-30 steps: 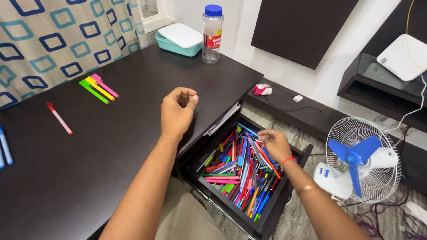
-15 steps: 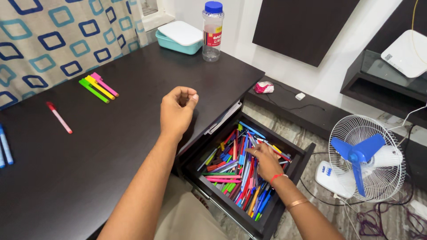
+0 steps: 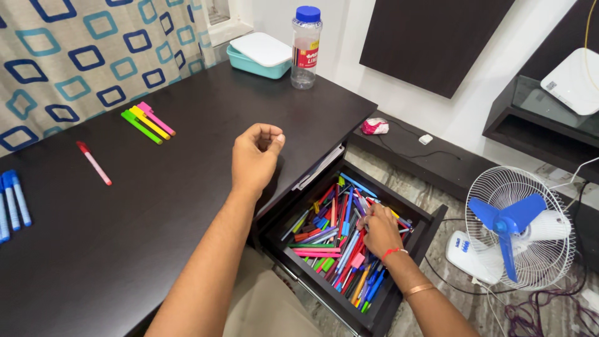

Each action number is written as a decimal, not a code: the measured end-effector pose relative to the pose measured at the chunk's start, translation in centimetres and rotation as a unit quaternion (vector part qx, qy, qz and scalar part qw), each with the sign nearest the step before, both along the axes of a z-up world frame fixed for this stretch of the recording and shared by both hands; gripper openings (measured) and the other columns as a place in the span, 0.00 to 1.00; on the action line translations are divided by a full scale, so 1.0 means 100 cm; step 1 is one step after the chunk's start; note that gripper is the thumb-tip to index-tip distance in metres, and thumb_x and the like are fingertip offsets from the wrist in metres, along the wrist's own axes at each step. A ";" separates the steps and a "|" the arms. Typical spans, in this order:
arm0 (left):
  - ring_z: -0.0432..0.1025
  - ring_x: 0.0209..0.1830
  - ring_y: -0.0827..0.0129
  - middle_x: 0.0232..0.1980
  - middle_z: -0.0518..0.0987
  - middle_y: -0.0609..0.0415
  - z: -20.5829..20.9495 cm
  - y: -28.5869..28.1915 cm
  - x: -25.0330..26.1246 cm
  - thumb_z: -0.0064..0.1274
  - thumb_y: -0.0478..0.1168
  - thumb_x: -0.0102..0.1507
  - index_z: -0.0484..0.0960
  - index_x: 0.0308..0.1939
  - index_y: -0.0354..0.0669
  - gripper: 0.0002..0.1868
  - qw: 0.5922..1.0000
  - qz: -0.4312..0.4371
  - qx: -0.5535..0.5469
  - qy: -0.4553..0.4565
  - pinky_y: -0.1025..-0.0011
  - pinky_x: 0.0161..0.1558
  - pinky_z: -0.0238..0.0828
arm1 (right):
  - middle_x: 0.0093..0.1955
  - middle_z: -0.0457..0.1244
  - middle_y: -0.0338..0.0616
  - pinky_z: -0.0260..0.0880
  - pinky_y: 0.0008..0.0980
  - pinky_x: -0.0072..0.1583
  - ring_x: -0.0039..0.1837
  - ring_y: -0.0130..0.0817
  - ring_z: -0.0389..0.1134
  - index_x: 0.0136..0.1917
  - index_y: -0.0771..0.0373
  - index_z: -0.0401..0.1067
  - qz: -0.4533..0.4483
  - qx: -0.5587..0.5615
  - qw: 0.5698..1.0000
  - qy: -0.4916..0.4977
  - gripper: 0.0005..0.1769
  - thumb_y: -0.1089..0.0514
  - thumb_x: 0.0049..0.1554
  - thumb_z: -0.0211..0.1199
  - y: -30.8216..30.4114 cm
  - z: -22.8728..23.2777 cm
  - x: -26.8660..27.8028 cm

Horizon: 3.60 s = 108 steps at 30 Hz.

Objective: The person opens a drawer and repeatedly picks up colored markers, placing them in a neat row on the desk. The person handles each marker one at a time, arranging them by color on the desk surface.

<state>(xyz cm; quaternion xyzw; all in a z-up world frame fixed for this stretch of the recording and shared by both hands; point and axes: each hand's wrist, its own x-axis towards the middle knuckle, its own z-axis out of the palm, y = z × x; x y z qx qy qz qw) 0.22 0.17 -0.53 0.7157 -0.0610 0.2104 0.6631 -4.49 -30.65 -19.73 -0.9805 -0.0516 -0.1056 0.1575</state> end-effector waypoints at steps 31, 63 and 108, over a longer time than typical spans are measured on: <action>0.72 0.30 0.80 0.35 0.82 0.60 0.007 0.000 -0.007 0.59 0.34 0.62 0.84 0.40 0.38 0.04 1.000 0.008 0.016 0.015 0.77 0.36 0.71 | 0.52 0.67 0.34 0.60 0.41 0.62 0.63 0.41 0.61 0.36 0.55 0.81 0.073 0.032 0.997 0.021 0.17 0.73 0.42 0.59 0.012 0.016 -0.006; 0.73 0.31 0.80 0.34 0.82 0.60 0.005 0.000 -0.005 0.59 0.34 0.62 0.84 0.40 0.38 0.04 1.000 0.010 0.020 0.014 0.77 0.37 0.71 | 0.58 0.63 0.39 0.57 0.45 0.67 0.70 0.41 0.56 0.47 0.51 0.81 0.048 0.016 0.998 0.039 0.15 0.66 0.49 0.61 0.014 0.010 -0.002; 0.72 0.31 0.80 0.34 0.81 0.60 -0.001 0.000 -0.001 0.59 0.33 0.62 0.83 0.40 0.37 0.04 1.000 -0.008 -0.015 0.005 0.77 0.37 0.71 | 0.45 0.73 0.44 0.73 0.30 0.53 0.48 0.29 0.72 0.52 0.64 0.78 -0.010 0.418 0.907 0.054 0.11 0.63 0.55 0.70 -0.011 -0.004 0.020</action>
